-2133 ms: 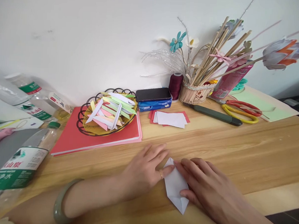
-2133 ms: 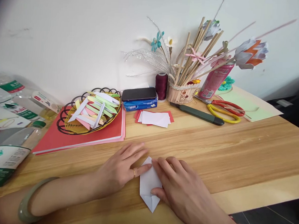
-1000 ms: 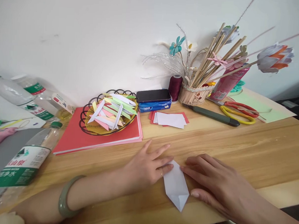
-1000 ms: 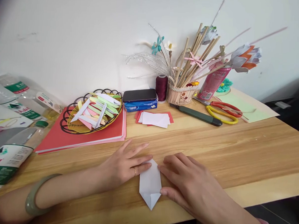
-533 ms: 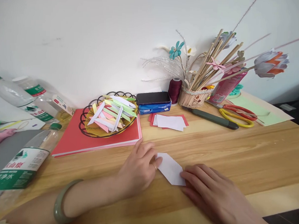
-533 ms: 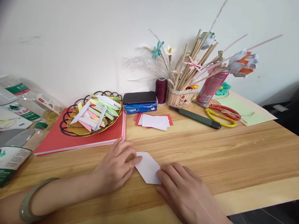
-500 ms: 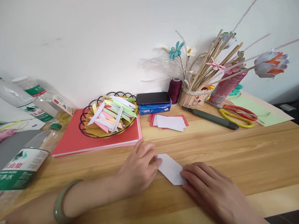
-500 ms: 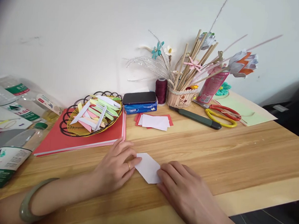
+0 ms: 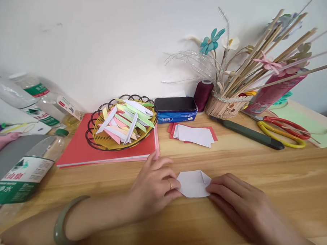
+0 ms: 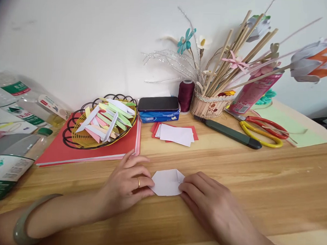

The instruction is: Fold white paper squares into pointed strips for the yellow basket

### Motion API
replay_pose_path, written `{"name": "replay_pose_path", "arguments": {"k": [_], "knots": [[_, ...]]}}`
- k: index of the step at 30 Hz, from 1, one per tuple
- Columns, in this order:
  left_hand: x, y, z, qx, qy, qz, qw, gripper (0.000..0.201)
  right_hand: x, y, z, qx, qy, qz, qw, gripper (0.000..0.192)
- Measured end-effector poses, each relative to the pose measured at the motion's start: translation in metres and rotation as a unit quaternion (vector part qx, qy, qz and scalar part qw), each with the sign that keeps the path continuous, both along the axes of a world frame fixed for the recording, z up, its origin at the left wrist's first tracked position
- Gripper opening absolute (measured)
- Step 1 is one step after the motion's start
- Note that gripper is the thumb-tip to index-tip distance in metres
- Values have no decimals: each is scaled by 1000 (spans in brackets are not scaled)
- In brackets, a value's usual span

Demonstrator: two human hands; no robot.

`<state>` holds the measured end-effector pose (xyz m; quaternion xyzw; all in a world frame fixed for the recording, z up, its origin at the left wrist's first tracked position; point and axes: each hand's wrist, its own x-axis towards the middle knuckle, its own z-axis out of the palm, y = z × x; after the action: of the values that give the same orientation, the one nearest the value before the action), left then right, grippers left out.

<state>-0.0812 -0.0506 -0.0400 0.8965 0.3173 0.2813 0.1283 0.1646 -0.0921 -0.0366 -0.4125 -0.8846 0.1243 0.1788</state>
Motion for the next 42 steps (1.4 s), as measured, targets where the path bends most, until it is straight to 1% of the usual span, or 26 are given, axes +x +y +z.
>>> {"name": "replay_pose_path", "arguments": {"k": [3, 7, 12, 16, 19, 23, 25, 29, 32, 35, 42], "knots": [[1, 0, 1, -43, -11, 9, 999, 8, 4, 5, -4, -44, 30, -24, 998, 14], [4, -1, 4, -87, 0, 17, 996, 8, 5, 12, -2, -81, 46, -37, 995, 13], [7, -5, 4, -63, -21, 37, 997, 6, 0, 19, 6, -114, 55, -48, 991, 18], [9, -7, 4, -46, -25, 34, 998, 8, -1, 20, 6, -133, 62, -65, 987, 18], [11, -6, 5, -71, -34, 31, 996, 8, 0, 20, 4, -135, 81, -75, 985, 17], [13, -4, 9, -122, -34, 46, 991, 11, -1, 20, 6, -148, 71, -82, 983, 16], [15, -3, 10, -150, -32, 55, 987, 12, -3, 20, 8, -150, 70, -81, 983, 17], [17, -2, 12, -187, -23, 55, 981, 10, -6, 21, 8, -143, 64, -85, 984, 19], [19, -2, 13, -196, -9, 57, 979, 6, -5, 20, 5, -138, 49, -85, 986, 19], [21, -1, 13, -203, -9, 58, 977, 8, -4, 20, 2, -130, 40, -83, 987, 16], [23, 0, 12, -232, -14, 62, 971, 6, -5, 20, 2, -78, 23, -84, 993, 16]]}}
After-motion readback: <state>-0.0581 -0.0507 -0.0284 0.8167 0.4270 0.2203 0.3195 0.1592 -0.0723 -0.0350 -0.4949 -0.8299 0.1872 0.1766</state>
